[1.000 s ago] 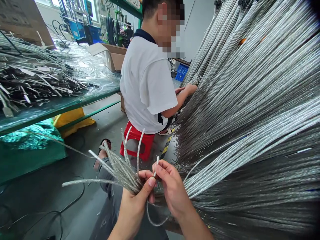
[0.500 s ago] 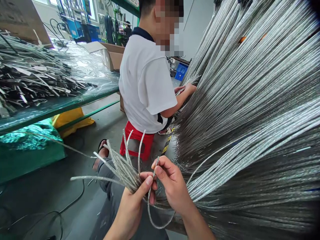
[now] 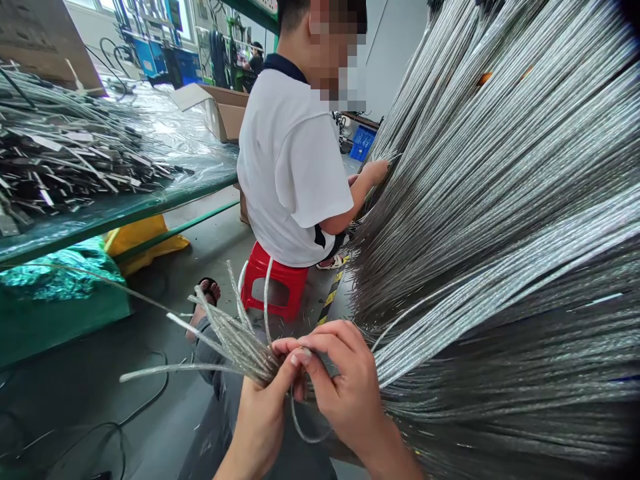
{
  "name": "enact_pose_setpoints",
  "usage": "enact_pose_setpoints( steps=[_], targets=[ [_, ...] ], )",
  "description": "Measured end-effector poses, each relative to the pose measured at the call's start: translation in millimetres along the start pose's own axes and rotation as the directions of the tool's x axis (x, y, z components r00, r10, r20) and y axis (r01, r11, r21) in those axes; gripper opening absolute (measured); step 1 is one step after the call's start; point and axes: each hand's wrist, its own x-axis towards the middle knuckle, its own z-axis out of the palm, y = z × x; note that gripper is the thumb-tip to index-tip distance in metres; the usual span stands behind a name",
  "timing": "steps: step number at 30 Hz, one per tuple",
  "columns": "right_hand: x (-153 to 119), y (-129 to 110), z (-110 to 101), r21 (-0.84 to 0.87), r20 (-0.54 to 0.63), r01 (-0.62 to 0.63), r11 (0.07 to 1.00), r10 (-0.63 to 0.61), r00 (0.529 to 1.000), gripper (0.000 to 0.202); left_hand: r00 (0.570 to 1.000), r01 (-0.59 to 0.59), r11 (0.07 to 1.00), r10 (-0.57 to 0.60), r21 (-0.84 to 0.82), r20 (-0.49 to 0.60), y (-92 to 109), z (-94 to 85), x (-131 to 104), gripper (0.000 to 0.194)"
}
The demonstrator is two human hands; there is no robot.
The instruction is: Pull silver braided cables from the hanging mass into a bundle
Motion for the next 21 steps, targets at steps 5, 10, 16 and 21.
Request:
enact_pose_setpoints(
  steps=[5, 10, 16, 21],
  targets=[
    [-5.4, 2.3, 6.6, 0.462, 0.09, -0.392, 0.796, 0.397, 0.913, 0.012, 0.999, 0.034, 0.999, -0.034, 0.012, 0.027, 5.8, 5.6, -1.8, 0.023],
    [-4.9, 7.6, 20.6, 0.768, 0.422, -0.614, 0.181, 0.578, 0.698, 0.027, 0.998, 0.044, 0.999, -0.043, -0.01, 0.036, 5.6, 4.4, -2.8, 0.024],
    [-0.6, 13.4, 26.6, 0.728, 0.568, -0.685, 0.031, 0.533, 0.627, 0.029, 1.0, 0.019, 0.999, -0.02, 0.027, 0.024, 5.4, 1.3, -3.4, 0.026],
    [-5.2, 13.5, 24.8, 0.635, 0.172, -0.554, 0.538, 0.601, 0.781, 0.029, 0.999, 0.01, 0.997, -0.007, 0.071, -0.038, 2.0, 3.1, -1.6, 0.024]
  ],
)
